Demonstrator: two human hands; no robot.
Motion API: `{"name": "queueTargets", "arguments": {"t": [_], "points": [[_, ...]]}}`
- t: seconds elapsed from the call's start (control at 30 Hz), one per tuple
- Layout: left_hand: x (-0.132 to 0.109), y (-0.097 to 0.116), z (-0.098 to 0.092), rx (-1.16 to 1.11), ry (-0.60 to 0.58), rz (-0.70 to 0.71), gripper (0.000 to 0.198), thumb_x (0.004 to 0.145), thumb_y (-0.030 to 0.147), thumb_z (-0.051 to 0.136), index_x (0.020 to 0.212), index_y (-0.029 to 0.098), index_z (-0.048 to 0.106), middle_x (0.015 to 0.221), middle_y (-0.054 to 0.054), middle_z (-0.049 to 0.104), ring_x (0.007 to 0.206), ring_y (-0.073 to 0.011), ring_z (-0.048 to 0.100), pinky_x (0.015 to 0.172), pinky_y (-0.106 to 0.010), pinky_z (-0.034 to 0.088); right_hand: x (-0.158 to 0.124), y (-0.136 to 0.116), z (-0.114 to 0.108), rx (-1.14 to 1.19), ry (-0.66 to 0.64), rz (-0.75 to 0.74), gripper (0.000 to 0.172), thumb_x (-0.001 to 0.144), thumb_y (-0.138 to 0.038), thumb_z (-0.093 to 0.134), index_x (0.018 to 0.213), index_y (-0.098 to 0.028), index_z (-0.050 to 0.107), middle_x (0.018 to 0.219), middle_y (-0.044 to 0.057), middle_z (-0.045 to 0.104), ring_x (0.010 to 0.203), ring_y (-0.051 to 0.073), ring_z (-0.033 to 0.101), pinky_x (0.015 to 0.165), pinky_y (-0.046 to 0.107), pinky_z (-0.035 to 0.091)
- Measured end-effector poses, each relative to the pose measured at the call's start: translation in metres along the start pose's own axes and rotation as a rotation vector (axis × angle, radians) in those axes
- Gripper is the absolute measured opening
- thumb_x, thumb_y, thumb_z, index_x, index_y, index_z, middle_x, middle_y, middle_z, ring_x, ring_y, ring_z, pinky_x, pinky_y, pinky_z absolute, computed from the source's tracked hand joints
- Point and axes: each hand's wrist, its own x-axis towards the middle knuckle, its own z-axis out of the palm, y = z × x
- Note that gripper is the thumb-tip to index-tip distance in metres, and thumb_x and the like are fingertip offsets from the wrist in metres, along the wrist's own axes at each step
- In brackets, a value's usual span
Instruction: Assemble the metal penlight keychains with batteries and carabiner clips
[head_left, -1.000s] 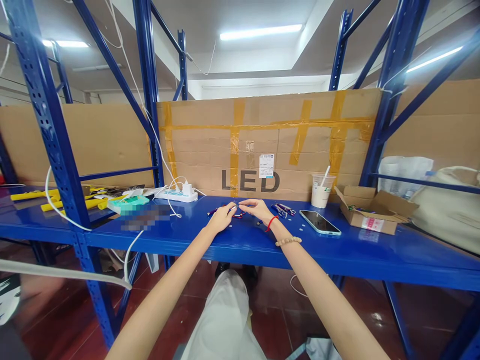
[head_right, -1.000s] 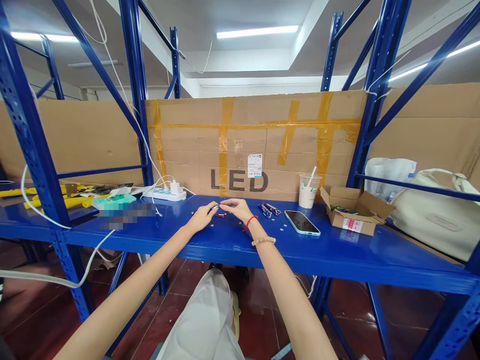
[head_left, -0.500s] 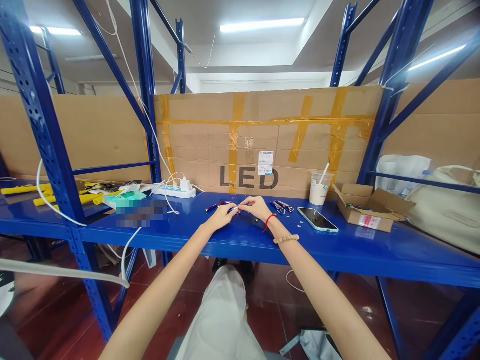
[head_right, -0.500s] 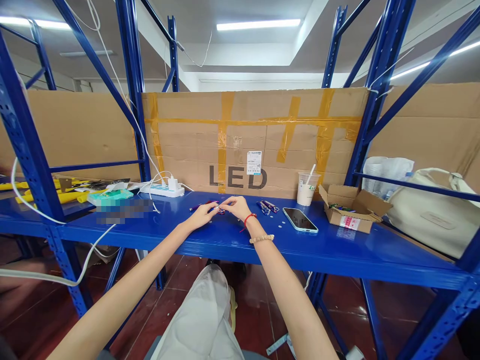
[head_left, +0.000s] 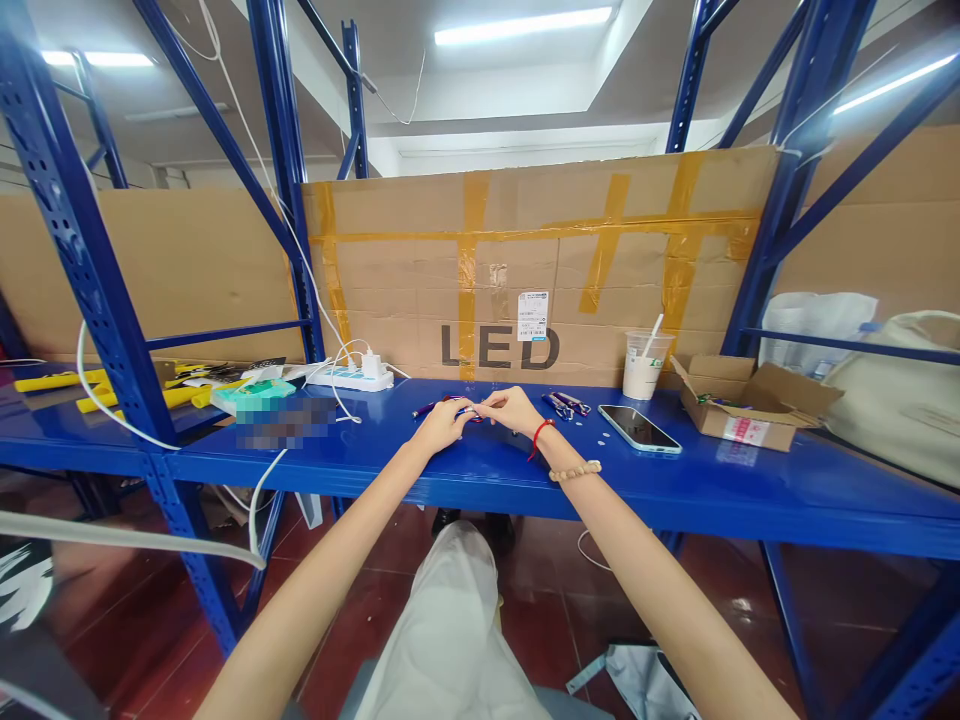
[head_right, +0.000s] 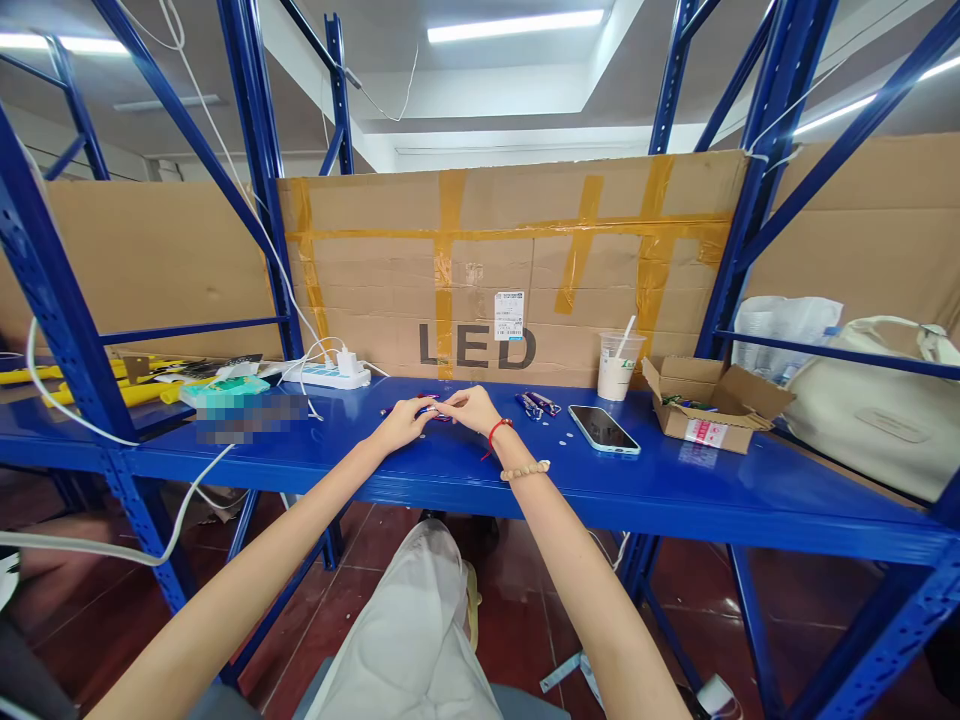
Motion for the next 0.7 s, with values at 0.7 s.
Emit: {"name": "queueTargets", "arguments": {"t": [0.7], "points": [[-0.002,0.004,-0.004,0.008,0.012,0.025,0.025,0.085,0.027,0.046,0.098,0.016,0.065,0.079,-0.005,0.069,0.08,-0.0183,0.064,0.082,-0.029,0.047,-0.001,-0.005,-0.003,0.027,-0.062,0.19,0.028,0.063,-0.039,0.069,0.06,-0.012,0.068,0.049,0.0,0.056,0.049,0.008,0.047,0.046,0.02,0.033]]}}
